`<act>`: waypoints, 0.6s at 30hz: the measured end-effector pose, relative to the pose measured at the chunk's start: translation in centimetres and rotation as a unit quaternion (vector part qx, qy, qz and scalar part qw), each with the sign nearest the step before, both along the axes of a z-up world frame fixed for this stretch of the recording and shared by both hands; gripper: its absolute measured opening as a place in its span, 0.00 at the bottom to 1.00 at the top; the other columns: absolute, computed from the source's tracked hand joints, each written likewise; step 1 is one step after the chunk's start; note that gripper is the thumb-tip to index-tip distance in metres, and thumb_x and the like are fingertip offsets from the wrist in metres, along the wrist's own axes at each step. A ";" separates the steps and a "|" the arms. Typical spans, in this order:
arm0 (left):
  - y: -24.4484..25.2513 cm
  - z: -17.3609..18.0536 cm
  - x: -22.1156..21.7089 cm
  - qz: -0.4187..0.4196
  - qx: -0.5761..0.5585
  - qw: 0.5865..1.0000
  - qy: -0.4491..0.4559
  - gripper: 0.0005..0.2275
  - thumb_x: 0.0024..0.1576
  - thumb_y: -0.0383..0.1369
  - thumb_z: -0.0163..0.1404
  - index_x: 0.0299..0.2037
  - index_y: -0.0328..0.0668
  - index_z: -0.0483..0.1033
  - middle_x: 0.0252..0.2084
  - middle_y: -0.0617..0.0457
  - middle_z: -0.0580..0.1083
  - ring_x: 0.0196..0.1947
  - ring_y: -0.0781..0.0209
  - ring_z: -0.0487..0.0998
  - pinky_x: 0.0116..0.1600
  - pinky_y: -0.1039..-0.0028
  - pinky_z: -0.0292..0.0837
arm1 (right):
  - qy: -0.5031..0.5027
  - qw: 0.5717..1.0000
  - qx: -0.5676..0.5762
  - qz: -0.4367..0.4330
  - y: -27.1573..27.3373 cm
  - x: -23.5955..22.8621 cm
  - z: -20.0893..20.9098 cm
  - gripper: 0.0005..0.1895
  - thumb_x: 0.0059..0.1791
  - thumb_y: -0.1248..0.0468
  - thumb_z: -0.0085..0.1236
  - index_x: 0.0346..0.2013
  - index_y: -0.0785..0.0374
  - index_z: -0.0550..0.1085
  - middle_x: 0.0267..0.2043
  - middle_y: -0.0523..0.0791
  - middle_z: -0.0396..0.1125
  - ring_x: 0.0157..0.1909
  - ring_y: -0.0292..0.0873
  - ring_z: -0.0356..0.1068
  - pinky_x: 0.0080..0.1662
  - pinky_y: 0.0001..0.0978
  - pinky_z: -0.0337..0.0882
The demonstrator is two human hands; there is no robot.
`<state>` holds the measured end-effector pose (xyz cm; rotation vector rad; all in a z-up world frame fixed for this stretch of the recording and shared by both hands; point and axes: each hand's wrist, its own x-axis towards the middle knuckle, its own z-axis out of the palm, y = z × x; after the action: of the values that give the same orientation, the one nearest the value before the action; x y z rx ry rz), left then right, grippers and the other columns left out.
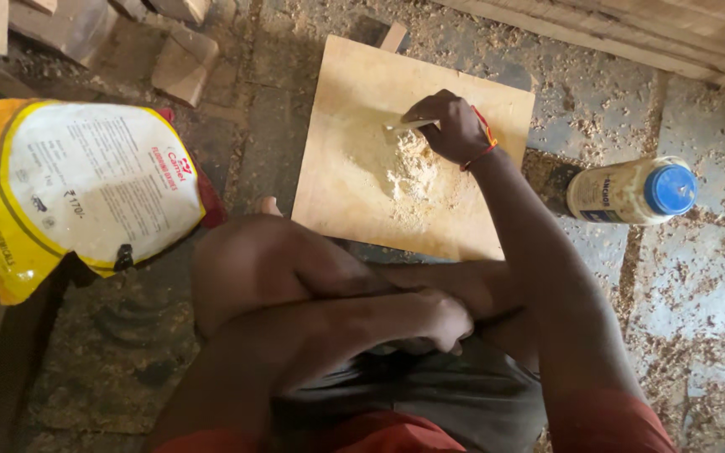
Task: The person sits on the floor and uses a metal scraper to mix a white powder on a wooden board. They repeatedly scrape and fold the powder to combine it into a uniform pile.
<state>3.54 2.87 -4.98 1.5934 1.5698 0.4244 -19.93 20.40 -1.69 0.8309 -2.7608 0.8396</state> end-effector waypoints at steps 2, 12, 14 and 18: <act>-0.3 0.0 -0.5 -0.005 -0.007 1.000 0.006 0.16 0.53 0.46 0.56 0.45 0.47 0.83 0.45 0.45 0.81 0.48 0.44 0.81 0.50 0.52 0.76 | -0.011 1.000 -0.004 -0.013 0.2 0.3 0.0 0.08 0.48 0.71 0.61 0.41 0.60 0.81 0.45 0.46 0.76 0.48 0.53 0.73 0.51 0.43 0.73; 1.9 2.3 -1.1 0.010 0.003 1.000 -0.003 0.16 0.52 0.47 0.56 0.44 0.47 0.83 0.45 0.45 0.81 0.48 0.44 0.81 0.50 0.52 0.76 | -0.026 0.996 -0.027 -0.076 -0.1 6.8 1.7 0.10 0.46 0.76 0.58 0.40 0.62 0.80 0.42 0.49 0.75 0.46 0.54 0.73 0.49 0.43 0.73; 2.3 2.6 -1.2 0.015 0.004 1.000 -0.006 0.16 0.52 0.47 0.56 0.44 0.47 0.83 0.45 0.45 0.81 0.48 0.44 0.81 0.50 0.52 0.76 | -0.015 0.995 -0.033 -0.092 0.0 7.5 2.1 0.09 0.47 0.75 0.60 0.40 0.62 0.80 0.41 0.49 0.75 0.45 0.54 0.73 0.49 0.43 0.73; 2.0 2.4 -1.3 0.022 -0.013 1.000 -0.018 0.16 0.52 0.47 0.57 0.43 0.47 0.83 0.44 0.45 0.81 0.48 0.44 0.81 0.50 0.52 0.76 | 0.004 0.993 -0.025 -0.113 -1.0 8.9 2.2 0.10 0.47 0.75 0.59 0.40 0.62 0.80 0.41 0.49 0.75 0.45 0.55 0.73 0.48 0.44 0.72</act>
<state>2.26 4.83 -2.57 1.5259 1.5789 0.4509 -11.03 19.43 0.48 0.4997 -2.7466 0.8553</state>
